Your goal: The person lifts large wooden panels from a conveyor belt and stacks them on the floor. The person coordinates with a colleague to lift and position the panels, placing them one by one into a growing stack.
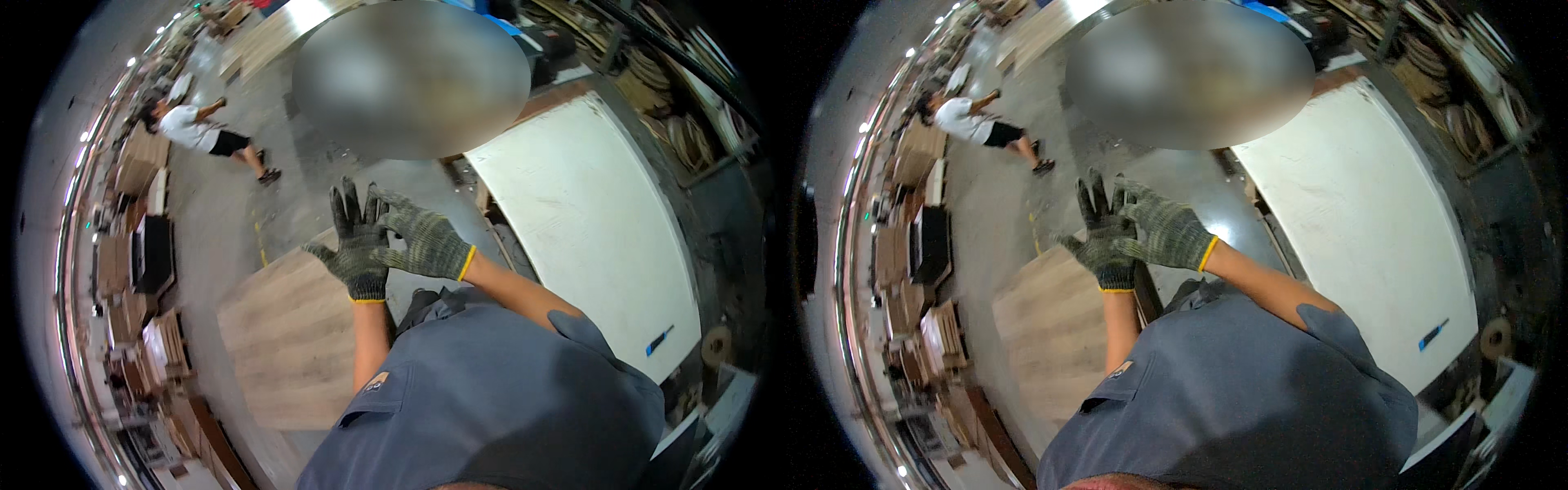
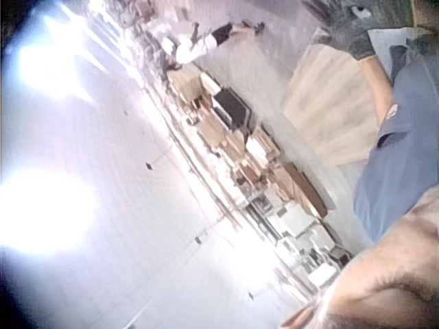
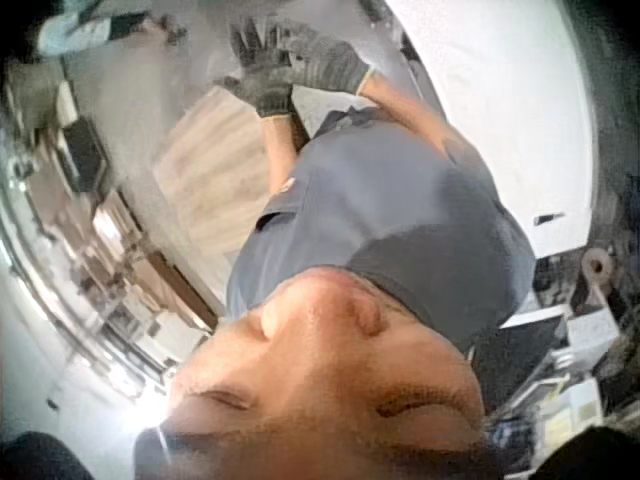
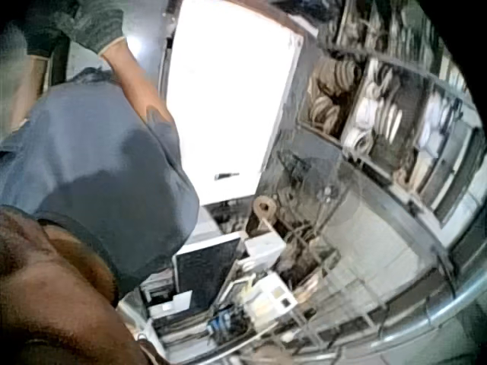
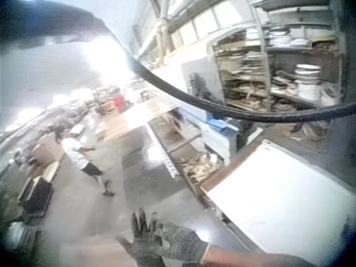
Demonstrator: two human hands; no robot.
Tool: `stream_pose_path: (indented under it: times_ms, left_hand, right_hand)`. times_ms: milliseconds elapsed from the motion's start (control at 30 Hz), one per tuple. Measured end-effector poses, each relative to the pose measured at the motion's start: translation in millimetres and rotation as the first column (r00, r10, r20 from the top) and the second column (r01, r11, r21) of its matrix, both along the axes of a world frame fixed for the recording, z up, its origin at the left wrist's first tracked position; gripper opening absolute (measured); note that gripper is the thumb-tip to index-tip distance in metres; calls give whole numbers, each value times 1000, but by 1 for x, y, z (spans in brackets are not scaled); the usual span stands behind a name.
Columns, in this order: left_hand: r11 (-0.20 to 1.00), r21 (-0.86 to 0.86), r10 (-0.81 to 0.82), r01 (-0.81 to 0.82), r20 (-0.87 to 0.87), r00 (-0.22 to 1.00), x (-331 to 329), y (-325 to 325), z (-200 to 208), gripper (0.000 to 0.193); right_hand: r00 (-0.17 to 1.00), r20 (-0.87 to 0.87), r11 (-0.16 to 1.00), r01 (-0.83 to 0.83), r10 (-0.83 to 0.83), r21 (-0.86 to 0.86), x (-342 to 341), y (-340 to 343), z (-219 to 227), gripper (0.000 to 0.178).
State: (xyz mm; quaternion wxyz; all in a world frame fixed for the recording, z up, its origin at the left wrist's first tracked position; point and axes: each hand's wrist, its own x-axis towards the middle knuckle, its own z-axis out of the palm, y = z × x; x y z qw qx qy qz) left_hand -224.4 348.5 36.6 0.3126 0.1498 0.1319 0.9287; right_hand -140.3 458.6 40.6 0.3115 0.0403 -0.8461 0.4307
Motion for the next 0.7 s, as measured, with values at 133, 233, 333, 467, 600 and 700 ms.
stream_pose_path:
  times_ms: [133, 233, 333, 467, 600, 700]
  left_hand:
    - [952, -304, 8, -31, -76, 997, 0, -18, -9, 93]
    - [893, -450, -63, 0, -125, 990, -12, -32, -31, 90]
    - [839, -531, -230, 121, -143, 963, -20, -31, -58, 86]
    - [769, -574, -463, 282, -195, 865, -23, -25, -74, 81]
    - [735, -586, -583, 341, -290, 759, -36, -30, -75, 77]
    - [750, -605, -578, 267, -404, 709, -66, -48, -74, 73]
  right_hand:
    - [955, 152, 939, -209, 256, -272, -11, 3, 0, 31]
    - [931, 172, 904, -249, 322, -347, -18, -25, -23, 29]
    - [853, 329, 756, -110, 405, -645, 2, -49, -17, 28]
    - [769, 338, 252, 235, 543, -939, 9, -63, -49, 20]
    - [742, 668, 910, 317, -63, -266, 12, -83, -15, 29]
    - [829, 444, 940, 283, -340, 192, -16, -93, -19, 30]
